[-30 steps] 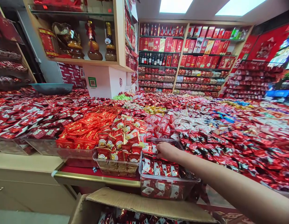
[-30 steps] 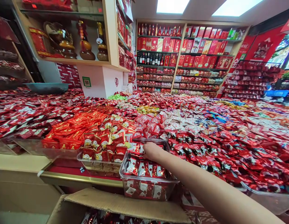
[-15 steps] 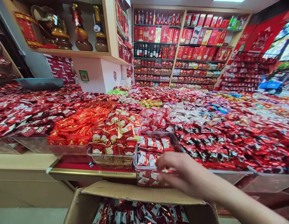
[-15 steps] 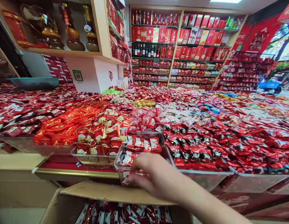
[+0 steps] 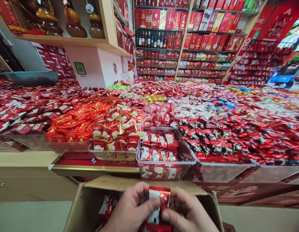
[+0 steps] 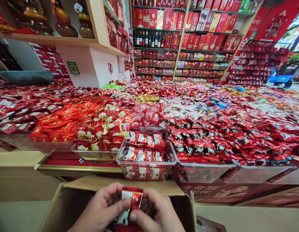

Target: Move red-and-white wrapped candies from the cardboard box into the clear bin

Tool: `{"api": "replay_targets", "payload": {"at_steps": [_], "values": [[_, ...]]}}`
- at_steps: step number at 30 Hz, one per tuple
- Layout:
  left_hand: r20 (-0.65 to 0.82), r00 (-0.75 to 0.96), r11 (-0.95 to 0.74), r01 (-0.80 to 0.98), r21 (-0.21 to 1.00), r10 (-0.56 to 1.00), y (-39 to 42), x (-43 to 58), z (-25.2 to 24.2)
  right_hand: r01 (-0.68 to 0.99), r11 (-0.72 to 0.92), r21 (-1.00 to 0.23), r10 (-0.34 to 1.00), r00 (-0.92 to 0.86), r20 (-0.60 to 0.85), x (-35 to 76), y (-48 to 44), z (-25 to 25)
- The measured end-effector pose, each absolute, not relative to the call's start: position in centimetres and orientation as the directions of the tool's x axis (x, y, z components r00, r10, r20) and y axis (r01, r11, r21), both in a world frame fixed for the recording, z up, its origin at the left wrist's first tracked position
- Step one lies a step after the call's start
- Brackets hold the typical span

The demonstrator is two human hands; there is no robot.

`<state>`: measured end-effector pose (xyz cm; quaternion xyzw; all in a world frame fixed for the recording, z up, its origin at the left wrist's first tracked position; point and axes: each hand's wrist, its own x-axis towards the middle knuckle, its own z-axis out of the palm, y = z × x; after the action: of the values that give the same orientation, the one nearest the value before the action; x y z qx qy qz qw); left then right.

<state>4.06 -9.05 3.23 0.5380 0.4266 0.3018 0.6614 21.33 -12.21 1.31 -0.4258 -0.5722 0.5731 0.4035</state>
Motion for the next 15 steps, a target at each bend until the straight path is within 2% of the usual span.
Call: {"api": "replay_targets", "payload": {"at_steps": [4,7,10,12,13,14,15], "values": [[-0.172,0.483,0.27,-0.14,0.953,0.859,-8.7,5.5,4.1,-0.122,-0.078,-0.99,0.986,-0.153,-0.059,20.8,-11.3,2.9],[-0.196,0.457,0.307,-0.181,0.934,0.868,-8.5,5.8,4.4,-0.171,-0.078,-0.982,0.993,-0.101,-0.061,20.7,-10.9,2.9],[-0.176,0.404,0.28,-0.213,0.936,0.898,-8.5,5.8,4.1,-0.152,0.001,-0.988,0.998,-0.06,0.011,20.6,-11.0,2.1],[-0.167,0.388,0.269,-0.227,0.936,0.906,-8.5,5.7,3.5,-0.017,0.117,-0.993,0.993,-0.031,0.118,20.6,-11.3,1.4],[-0.17,0.379,0.272,-0.235,0.933,0.91,-8.5,5.6,3.2,0.112,0.211,-0.971,0.978,-0.024,0.209,20.6,-11.5,1.0],[-0.178,0.367,0.28,-0.246,0.928,0.913,-8.6,5.6,2.8,0.274,0.323,-0.906,0.945,-0.038,0.326,20.7,-11.7,0.7],[-0.19,0.354,0.29,-0.257,0.922,0.916,-8.6,5.6,2.6,0.44,0.442,-0.782,0.889,-0.096,0.449,20.7,-11.8,0.5]]}}
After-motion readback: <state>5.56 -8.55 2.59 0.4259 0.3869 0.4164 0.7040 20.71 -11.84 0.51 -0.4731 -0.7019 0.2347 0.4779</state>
